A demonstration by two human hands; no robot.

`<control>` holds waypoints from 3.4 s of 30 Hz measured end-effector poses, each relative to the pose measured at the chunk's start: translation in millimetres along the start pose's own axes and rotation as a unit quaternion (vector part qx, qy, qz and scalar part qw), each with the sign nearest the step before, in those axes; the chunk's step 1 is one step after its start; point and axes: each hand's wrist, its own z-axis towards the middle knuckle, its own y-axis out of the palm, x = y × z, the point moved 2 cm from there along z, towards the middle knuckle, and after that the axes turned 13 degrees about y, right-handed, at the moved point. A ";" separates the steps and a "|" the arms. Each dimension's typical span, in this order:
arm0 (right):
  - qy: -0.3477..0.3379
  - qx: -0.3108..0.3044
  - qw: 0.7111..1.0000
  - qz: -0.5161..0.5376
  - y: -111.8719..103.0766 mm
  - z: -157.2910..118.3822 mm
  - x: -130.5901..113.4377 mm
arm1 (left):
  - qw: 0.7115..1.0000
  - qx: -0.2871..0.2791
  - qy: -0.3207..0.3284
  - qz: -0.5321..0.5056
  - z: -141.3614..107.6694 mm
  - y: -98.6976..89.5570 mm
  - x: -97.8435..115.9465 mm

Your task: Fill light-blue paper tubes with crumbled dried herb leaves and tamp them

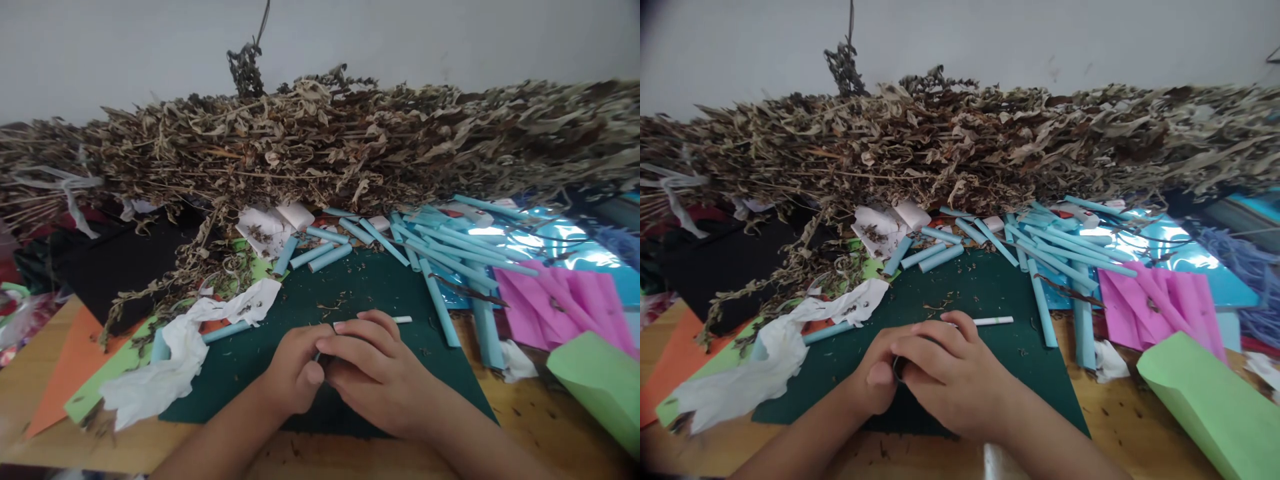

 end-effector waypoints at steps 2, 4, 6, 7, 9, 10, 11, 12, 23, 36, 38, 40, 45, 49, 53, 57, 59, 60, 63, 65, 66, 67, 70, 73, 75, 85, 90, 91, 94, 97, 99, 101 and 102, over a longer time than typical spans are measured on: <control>0.030 0.011 0.999 0.023 0.0 1.7 -0.8 | 0.999 0.026 0.001 -0.035 0.2 1.5 0.9; 0.046 -0.005 0.998 0.049 -0.3 4.0 -2.7 | 0.996 0.055 0.011 -0.066 -0.5 3.7 1.3; 0.050 -0.025 0.996 0.066 -1.1 6.3 -5.5 | 0.993 0.069 0.018 -0.092 -1.8 6.8 1.1; 0.051 -0.034 0.996 0.070 -1.4 7.1 -7.0 | 0.992 0.071 0.019 -0.103 -2.6 8.3 0.8; 0.052 -0.039 0.995 0.079 -2.8 7.6 -9.4 | 0.989 0.081 0.019 -0.120 -4.4 10.5 0.0; 0.052 -0.042 0.994 0.083 -3.6 7.5 -9.4 | 0.988 0.091 0.014 -0.127 -5.3 10.8 -0.6; 0.051 -0.044 0.994 0.087 -4.6 7.4 -7.9 | 0.986 0.104 0.003 -0.132 -6.2 10.8 -1.5; 0.050 -0.050 0.994 0.088 -5.8 7.7 -4.2 | 0.984 0.114 -0.013 -0.138 -6.9 10.5 -2.6; 0.378 -0.113 0.854 -0.338 1.9 44.1 159.3 | 0.967 0.125 -0.073 -0.211 -6.5 5.6 -8.5; 0.376 -0.185 0.816 -0.399 18.5 46.3 184.3 | 0.970 0.106 -0.057 -0.213 -7.0 2.6 -9.9; 0.377 -0.179 0.816 -0.400 19.7 47.3 181.7 | 0.968 0.112 -0.055 -0.219 -7.2 3.0 -10.7; 0.373 -0.174 0.820 -0.398 20.5 47.5 177.4 | 0.966 0.117 -0.056 -0.222 -7.5 3.5 -11.2; 0.354 -0.175 0.839 -0.375 19.8 43.0 163.9 | 0.967 0.115 -0.067 -0.219 -6.9 3.2 -10.8; 0.358 -0.180 0.856 -0.326 16.9 38.1 151.7 | 0.963 0.123 -0.071 -0.230 -5.9 2.2 -10.8; 0.379 -0.188 0.878 -0.225 11.9 36.8 134.9 | 0.958 0.123 -0.074 -0.248 -6.5 2.5 -10.6; 0.408 -0.193 0.890 -0.058 9.1 35.6 109.8 | 0.963 0.092 -0.061 -0.246 -8.5 3.7 -7.9; 0.428 -0.186 0.884 0.037 10.2 32.2 96.1 | 0.959 0.085 -0.059 -0.263 -9.5 4.0 -7.7; 0.439 -0.178 0.877 0.083 11.4 29.4 89.8 | 0.956 0.089 -0.059 -0.272 -9.9 3.5 -8.1; 0.473 -0.146 0.842 0.215 17.6 18.1 74.1 | 0.955 0.140 -0.053 -0.258 -10.0 -1.8 -10.6; 0.494 -0.123 0.807 0.299 23.0 10.2 66.3 | 0.966 0.177 -0.048 -0.181 -9.5 -8.1 -11.3; 0.502 -0.113 0.788 0.339 25.7 7.0 62.9 | 0.974 0.185 -0.046 -0.122 -9.1 -11.4 -10.9; 0.508 -0.105 0.768 0.376 28.2 4.4 59.8 | 0.981 0.182 -0.041 -0.055 -8.3 -14.4 -10.1; 0.519 -0.096 0.709 0.467 33.9 0.3 51.6 | 0.986 0.130 -0.028 0.103 -5.1 -19.4 -7.1; 0.526 -0.097 0.657 0.532 37.4 -1.5 44.9 | 0.983 0.080 -0.040 0.163 -1.5 -19.2 -6.4; 0.527 -0.100 0.629 0.563 39.0 -3.0 41.4 | 0.982 0.057 -0.058 0.173 0.8 -17.7 -7.2; 0.527 -0.102 0.557 0.634 44.6 -6.2 32.7 | 0.985 0.036 -0.016 0.168 3.3 -15.3 -6.5; 0.532 -0.097 0.548 0.639 45.8 -7.0 32.1 | 0.981 0.055 0.027 0.183 3.8 -16.5 -1.5; 0.532 -0.095 0.548 0.638 45.9 -7.2 32.2 | 0.980 0.061 0.034 0.186 4.2 -17.0 -0.9; 0.536 -0.089 0.549 0.635 46.4 -7.7 32.5 | 0.979 0.069 0.055 0.186 5.1 -17.6 -0.1; 0.538 -0.082 0.556 0.628 46.6 -8.0 32.6 | 0.972 0.062 0.062 0.220 4.9 -17.3 -0.8; 0.536 -0.079 0.564 0.623 46.3 -8.1 32.6 | 0.963 0.053 0.069 0.257 4.3 -16.7 -1.5; 0.534 -0.078 0.574 0.615 46.0 -8.4 32.9 | 0.956 0.052 0.078 0.278 3.5 -15.7 -2.3; 0.533 -0.078 0.580 0.611 45.9 -8.7 33.1 | 0.955 0.055 0.081 0.280 3.1 -15.2 -2.7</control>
